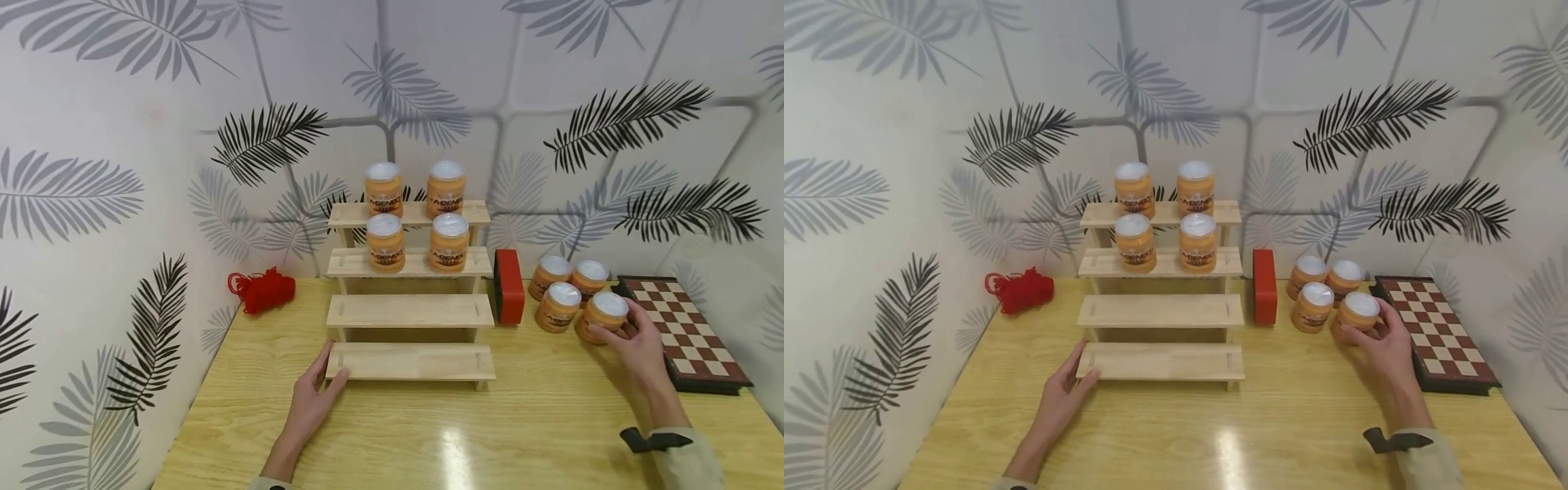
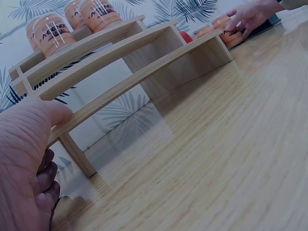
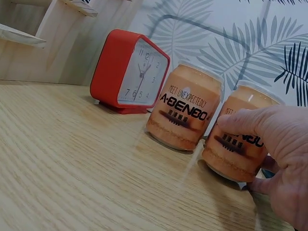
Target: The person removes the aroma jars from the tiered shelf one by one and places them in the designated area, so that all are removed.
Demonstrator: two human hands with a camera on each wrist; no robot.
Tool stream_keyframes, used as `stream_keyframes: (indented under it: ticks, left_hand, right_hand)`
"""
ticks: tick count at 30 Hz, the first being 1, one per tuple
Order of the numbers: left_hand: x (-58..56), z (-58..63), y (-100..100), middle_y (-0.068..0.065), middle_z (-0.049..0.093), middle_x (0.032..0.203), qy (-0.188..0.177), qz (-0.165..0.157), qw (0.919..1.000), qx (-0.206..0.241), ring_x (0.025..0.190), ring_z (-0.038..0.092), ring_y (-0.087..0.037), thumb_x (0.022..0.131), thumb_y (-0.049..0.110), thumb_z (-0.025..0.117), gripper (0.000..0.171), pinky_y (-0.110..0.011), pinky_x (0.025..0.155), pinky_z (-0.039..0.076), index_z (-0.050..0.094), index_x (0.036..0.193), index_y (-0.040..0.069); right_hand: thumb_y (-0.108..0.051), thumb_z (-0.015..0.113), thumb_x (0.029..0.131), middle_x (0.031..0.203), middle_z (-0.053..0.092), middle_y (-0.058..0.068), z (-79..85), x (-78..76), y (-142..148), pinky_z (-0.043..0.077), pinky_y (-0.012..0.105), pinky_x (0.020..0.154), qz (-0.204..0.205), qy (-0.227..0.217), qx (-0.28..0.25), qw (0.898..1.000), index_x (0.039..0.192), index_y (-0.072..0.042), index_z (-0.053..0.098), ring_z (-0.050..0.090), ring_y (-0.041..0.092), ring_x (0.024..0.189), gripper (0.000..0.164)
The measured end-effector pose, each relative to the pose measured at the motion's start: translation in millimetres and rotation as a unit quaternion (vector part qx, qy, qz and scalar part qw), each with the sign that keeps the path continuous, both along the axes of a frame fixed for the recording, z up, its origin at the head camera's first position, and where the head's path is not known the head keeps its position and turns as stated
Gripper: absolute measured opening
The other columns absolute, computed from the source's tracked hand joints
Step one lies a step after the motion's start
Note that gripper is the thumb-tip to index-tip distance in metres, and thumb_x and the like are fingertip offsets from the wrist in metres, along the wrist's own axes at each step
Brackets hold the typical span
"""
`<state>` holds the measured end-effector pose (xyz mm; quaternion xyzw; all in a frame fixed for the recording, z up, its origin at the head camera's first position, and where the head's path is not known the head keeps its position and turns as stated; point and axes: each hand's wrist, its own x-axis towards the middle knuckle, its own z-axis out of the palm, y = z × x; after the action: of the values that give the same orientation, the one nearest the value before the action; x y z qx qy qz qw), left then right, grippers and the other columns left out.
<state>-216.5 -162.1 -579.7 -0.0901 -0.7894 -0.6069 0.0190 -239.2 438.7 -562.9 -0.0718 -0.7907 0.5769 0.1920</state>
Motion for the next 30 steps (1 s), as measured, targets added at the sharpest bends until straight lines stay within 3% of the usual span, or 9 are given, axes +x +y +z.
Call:
stream_keyframes:
  ticks: [7,14,19,25,30]
  left_hand:
    - [1.2,-1.9,0,-0.005,0.028,0.17,-0.002,0.004,1.0,-0.003,0.154,0.03,-0.025,0.103,0.032,0.069,0.075,-0.047,0.122,0.029,0.031,0.166,0.016]
    - [-0.6,-2.0,0,-0.005,0.027,0.171,0.001,0.0,1.0,-0.001,0.154,0.029,-0.026,0.104,0.031,0.069,0.075,-0.048,0.122,0.029,0.031,0.166,0.015]
    - [-2.2,-1.7,1,-0.004,0.027,0.17,0.002,0.001,1.0,-0.001,0.155,0.029,-0.026,0.104,0.032,0.069,0.074,-0.048,0.122,0.029,0.031,0.166,0.017]
    - [-2.9,-2.3,2,-0.006,0.028,0.171,0.007,0.003,1.0,-0.001,0.155,0.029,-0.026,0.104,0.032,0.069,0.075,-0.046,0.122,0.028,0.031,0.166,0.015]
    - [-1.9,-2.3,1,-0.006,0.028,0.17,0.005,0.002,1.0,-0.001,0.154,0.029,-0.026,0.104,0.031,0.069,0.075,-0.045,0.121,0.029,0.031,0.166,0.014]
  right_hand:
    - [-0.015,0.081,0.093,0.145,0.049,-0.005,-1.6,-0.7,3,0.045,0.003,0.088,0.0,-0.033,0.027,0.999,0.163,-0.017,0.037,0.05,-0.005,0.124,0.082]
    - [-0.017,0.08,0.095,0.161,0.043,0.004,0.4,-5.8,4,0.045,0.002,0.089,0.009,-0.038,0.033,0.999,0.165,-0.016,0.034,0.048,-0.002,0.13,0.083]
    - [-0.019,0.077,0.097,0.166,0.037,0.016,5.1,-10.4,6,0.044,0.003,0.09,0.017,-0.045,0.071,0.996,0.166,-0.014,0.03,0.047,0.001,0.134,0.084]
    - [-0.015,0.074,0.099,0.163,0.036,0.027,12.6,-14.1,3,0.045,0.004,0.091,0.027,-0.049,0.092,0.994,0.166,-0.006,0.025,0.044,0.019,0.144,0.083]
    - [-0.01,0.072,0.1,0.164,0.03,0.031,18.0,-11.0,-2,0.045,0.006,0.097,0.008,-0.056,0.091,0.994,0.167,-0.003,0.018,0.038,0.038,0.149,0.087]
